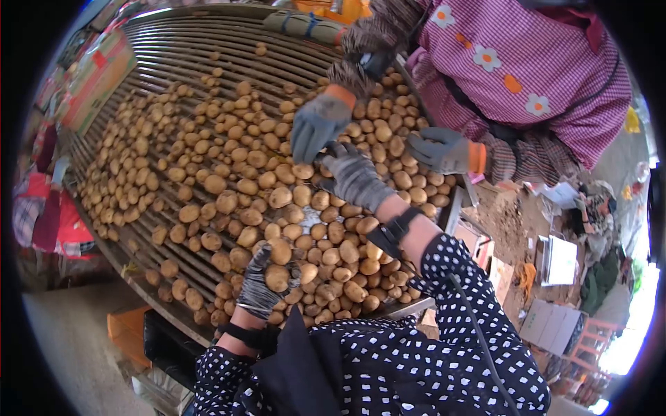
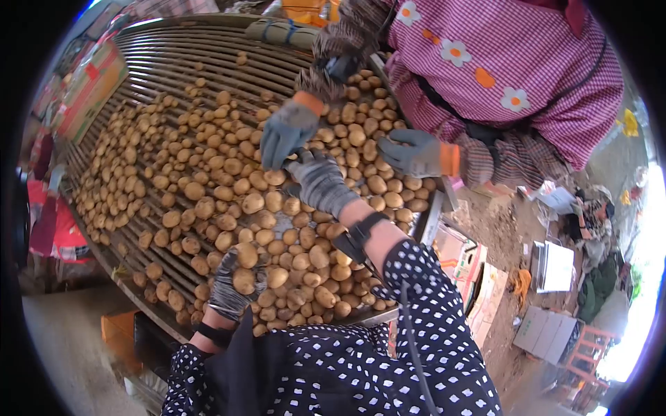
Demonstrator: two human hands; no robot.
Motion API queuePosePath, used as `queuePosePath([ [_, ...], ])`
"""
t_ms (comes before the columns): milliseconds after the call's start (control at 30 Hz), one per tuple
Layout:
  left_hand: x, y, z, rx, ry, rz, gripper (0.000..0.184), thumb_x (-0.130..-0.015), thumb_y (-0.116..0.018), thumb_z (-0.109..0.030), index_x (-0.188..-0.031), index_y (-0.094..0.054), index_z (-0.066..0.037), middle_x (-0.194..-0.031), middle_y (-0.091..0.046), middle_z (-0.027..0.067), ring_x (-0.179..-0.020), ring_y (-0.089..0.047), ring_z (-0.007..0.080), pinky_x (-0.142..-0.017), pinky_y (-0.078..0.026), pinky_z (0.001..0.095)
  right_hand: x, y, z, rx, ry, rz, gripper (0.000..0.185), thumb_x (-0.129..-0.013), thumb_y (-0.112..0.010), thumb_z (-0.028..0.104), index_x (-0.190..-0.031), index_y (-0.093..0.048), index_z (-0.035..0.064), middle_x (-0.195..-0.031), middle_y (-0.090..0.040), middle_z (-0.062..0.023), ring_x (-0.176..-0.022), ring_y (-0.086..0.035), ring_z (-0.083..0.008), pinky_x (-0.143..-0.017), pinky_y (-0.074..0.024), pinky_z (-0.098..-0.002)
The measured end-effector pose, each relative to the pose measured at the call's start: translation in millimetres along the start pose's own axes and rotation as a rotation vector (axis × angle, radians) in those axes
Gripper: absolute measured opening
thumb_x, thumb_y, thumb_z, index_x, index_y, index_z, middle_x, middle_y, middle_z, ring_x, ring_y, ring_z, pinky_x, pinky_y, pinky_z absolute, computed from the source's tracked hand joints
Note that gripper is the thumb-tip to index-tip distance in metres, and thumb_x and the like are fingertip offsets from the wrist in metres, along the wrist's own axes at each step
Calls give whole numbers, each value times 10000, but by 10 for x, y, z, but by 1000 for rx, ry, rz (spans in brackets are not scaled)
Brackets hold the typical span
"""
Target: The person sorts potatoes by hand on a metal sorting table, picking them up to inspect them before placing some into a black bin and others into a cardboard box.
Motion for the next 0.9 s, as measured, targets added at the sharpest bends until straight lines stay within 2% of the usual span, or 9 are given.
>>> queuePosePath([
  [67, 68, -162, -132, 280, 162, 47, 440, -896, -659, -375, -1204, -557, -78, -1172, -626, 67, -1101, -590, 225, -830, -561, 393, -245, -261, 119, 65, 16, -22, 499, -861, -669, 439, -1238, -623, 113, -1401, -452, -195, -1290, -438, -398, -1053, -375, -508],
  [200, 333, -58, -278, 361, 15, -46, 406, -899, -651, -374, -1182, -574, -92, -1151, -631, 67, -1083, -602, 224, -792, -571, 382, -250, -332, 377, 81, -64, 83, 567, -833, -683, 497, -1262, -616, 132, -1538, -293, -226, -1399, -290, -470, -1126, -259, -570],
  [300, 459, 98, -375, 318, -26, -275, 447, -880, -650, -466, -1163, -596, -123, -1122, -647, 80, -988, -632, 218, -681, -586, 349, 80, -392, 406, 65, -17, 16, 652, -814, -677, 470, -1369, -507, 172, -1493, -375, -183, -1359, -366, -431, -1116, -273, -569],
  [467, 461, 191, -355, 430, -44, -235, 452, -875, -655, -475, -1158, -609, -126, -1058, -668, 92, -837, -661, 234, -616, -592, 365, 724, -328, 503, 123, 228, 32, 613, -832, -666, 431, -1370, -502, 188, -1319, -550, -157, -1259, -492, -341, -1102, -301, -516],
  [567, 448, 70, -400, 440, -58, -211, 460, -878, -671, -449, -1179, -600, -108, -1067, -664, 95, -885, -658, 232, -639, -596, 366, 640, -102, 599, -90, 153, 454, 414, -840, -705, 310, -1207, -627, 136, -1101, -654, -120, -1072, -612, -319, -985, -435, -479],
  [600, 474, 4, -413, 436, -58, -209, 460, -878, -671, -449, -1179, -600, -108, -1067, -664, 95, -885, -658, 232, -639, -596, 366, 523, -135, 607, -91, 151, 451, 414, -840, -705, 310, -1207, -627, 136, -1101, -654, -120, -1072, -612, -319, -985, -435, -479],
  [667, 511, -228, -455, 426, -65, -303, 466, -884, -662, -455, -1186, -596, -106, -1064, -664, 92, -880, -656, 245, -659, -596, 377, 264, -135, 536, -197, 46, 20, 345, -849, -682, 209, -1179, -641, 117, -1106, -650, -81, -997, -645, -313, -874, -503, -432],
  [733, 512, -157, -415, 446, -22, -242, 453, -897, -648, -448, -1196, -590, -113, -1099, -654, 83, -933, -646, 242, -703, -591, 379, -162, -179, 607, -154, 183, -138, 351, -842, -654, 144, -1186, -628, 82, -1099, -638, -115, -956, -655, -316, -793, -540, -413],
  [900, 568, 219, -408, 334, -117, 80, 476, -932, -601, -386, -1303, -493, -109, -1282, -572, 88, -1146, -571, 217, -803, -567, 358, -674, -457, 617, 103, 197, 192, 449, -815, -630, 89, -1262, -595, 75, -1161, -578, -223, -965, -654, -343, -810, -544, -411],
])
Point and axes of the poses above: each hand's wrist, its own x-axis away from the middle knuckle, its own y-axis out of the back of the hand, z = x × y, the point moved 3 cm from there along -x, towards the middle knuckle
